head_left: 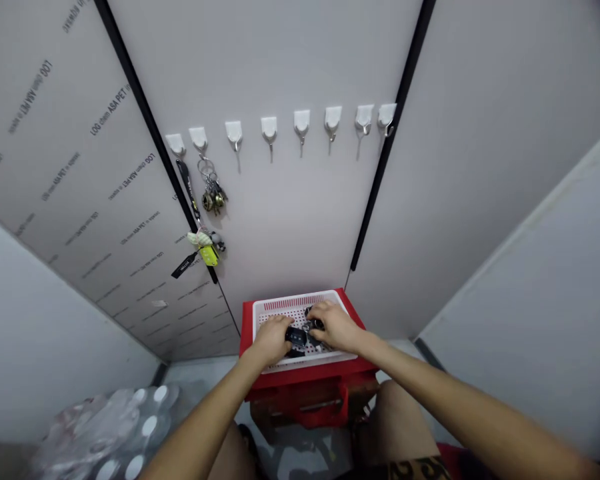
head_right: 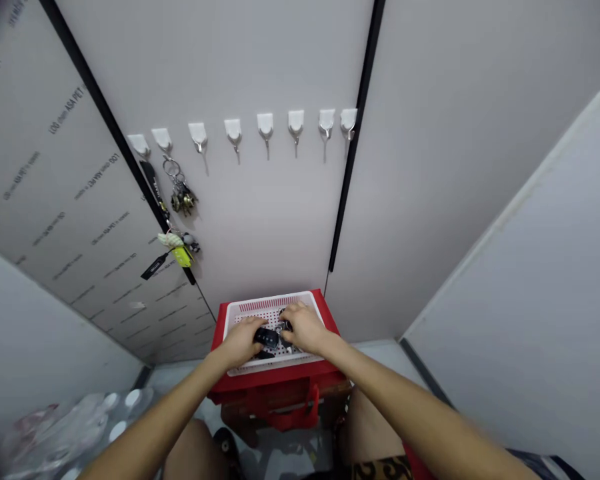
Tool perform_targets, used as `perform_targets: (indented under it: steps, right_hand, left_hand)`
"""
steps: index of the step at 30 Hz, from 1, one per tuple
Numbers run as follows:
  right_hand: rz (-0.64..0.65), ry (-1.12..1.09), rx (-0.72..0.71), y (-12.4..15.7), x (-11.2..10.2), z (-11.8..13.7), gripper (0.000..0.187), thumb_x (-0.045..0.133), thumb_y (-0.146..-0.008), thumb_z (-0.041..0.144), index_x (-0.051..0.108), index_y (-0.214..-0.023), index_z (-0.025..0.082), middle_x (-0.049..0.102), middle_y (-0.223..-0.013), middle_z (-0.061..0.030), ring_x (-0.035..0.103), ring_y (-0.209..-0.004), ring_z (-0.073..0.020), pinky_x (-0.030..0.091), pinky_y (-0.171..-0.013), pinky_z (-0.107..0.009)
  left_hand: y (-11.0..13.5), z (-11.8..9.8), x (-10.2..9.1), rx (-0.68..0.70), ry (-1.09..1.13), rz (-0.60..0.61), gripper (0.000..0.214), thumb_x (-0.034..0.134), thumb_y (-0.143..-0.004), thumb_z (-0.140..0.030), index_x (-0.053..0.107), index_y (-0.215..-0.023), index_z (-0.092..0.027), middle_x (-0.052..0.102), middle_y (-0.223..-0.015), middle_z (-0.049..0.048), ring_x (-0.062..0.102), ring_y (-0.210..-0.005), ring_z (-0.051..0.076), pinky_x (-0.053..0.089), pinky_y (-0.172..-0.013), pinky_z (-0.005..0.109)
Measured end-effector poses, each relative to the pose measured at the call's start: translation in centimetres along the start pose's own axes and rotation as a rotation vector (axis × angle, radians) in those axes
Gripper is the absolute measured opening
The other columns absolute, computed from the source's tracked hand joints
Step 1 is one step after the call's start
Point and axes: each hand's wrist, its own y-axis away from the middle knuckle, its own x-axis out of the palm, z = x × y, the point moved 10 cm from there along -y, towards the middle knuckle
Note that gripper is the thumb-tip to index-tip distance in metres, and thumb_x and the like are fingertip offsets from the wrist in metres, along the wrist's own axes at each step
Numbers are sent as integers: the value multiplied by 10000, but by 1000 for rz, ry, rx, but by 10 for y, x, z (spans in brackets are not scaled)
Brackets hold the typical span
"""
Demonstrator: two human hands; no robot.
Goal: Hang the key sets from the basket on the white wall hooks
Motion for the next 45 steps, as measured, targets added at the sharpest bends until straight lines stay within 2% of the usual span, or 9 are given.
perform_targets:
  steps: [7, 15, 20, 26, 30, 34, 38, 42, 45]
  right_hand:
    - [-31, 28, 31, 7, 9, 0, 256, 537, -565, 245, 548, -817, 200, 509, -885, -37, 394, -840, -170, 298, -719, -272]
    - [31, 113, -48, 1, 11, 25, 262, 534, -572, 293, 537, -810, 184, 552, -822, -49, 406, -840, -185, 236, -747, -322]
    - [17, 14, -32, -5, 6, 29, 145, 445, -647, 263, 537, -698, 163, 577, -716, -43, 469, -712, -150, 269, -692, -292]
    - [-64, -449, 135, -7, -14, 11, 227, 389, -667, 286, 534, -778, 151, 571, -697, -19, 483, -613, -117, 327, -556, -215]
    - [-108, -652, 230, -9, -22, 2, 257, 395, -652, 326, 533, -754, 135, 550, -654, -1, 478, -601, -115, 340, -544, -212]
    - [-145, -680, 268, -11, -28, 6, 225, 406, -648, 321, 515, -692, 129, 514, -599, 6, 458, -575, -108, 341, -531, -209]
    - [-136, -706, 132, -10, -38, 32, 201, 416, -650, 272, 516, -764, 141, 541, -695, -4, 468, -651, -111, 349, -592, -209]
    - [-91, -629, 50, 1, -38, 46, 167, 420, -654, 247, 525, -750, 159, 540, -677, 5, 464, -627, -106, 348, -581, -208]
    - [-12, -571, 43, 9, -28, 46, 147, 422, -656, 242, 529, -716, 160, 532, -626, 8, 464, -576, -102, 352, -539, -207]
  left_hand:
    - [-5, 1, 4, -19, -103, 32, 301, 491, -553, -190, 503, -852, -164, 494, -874, 66, 443, -826, 186, 333, -722, 273]
    - [1, -3, -11, -34, 114, -84, 165, 491, -533, -126, 484, -693, -166, 481, -712, 3, 433, -675, 120, 334, -608, 218]
    - [3, 0, -34, -15, 382, -165, 146, 483, -532, -109, 480, -668, -161, 469, -648, -19, 430, -625, 96, 332, -579, 198]
    - [7, 43, -44, -145, 759, -188, 146, 467, -550, -113, 486, -693, -135, 478, -570, -24, 441, -553, 80, 339, -553, 193]
    - [14, 59, -47, -268, 951, -292, 66, 488, -571, -172, 484, -620, -127, 451, -502, -35, 413, -482, 61, 316, -499, 179]
    - [15, 44, -27, -410, 1344, -167, 243, 430, -641, -354, 493, -658, -121, 486, -512, -11, 445, -448, 65, 313, -459, 182]
    - [10, 27, -21, -504, 1697, -118, 345, 365, -669, -439, 488, -725, -122, 534, -604, 24, 507, -534, 86, 363, -525, 205]
    - [9, 38, -31, -572, 1803, -309, 215, 381, -700, -328, 459, -737, -131, 527, -602, 8, 497, -502, 60, 361, -491, 185]
    - [10, 44, -50, -522, 1748, -441, 117, 408, -691, -244, 454, -713, -138, 474, -512, -37, 442, -412, 27, 320, -425, 149]
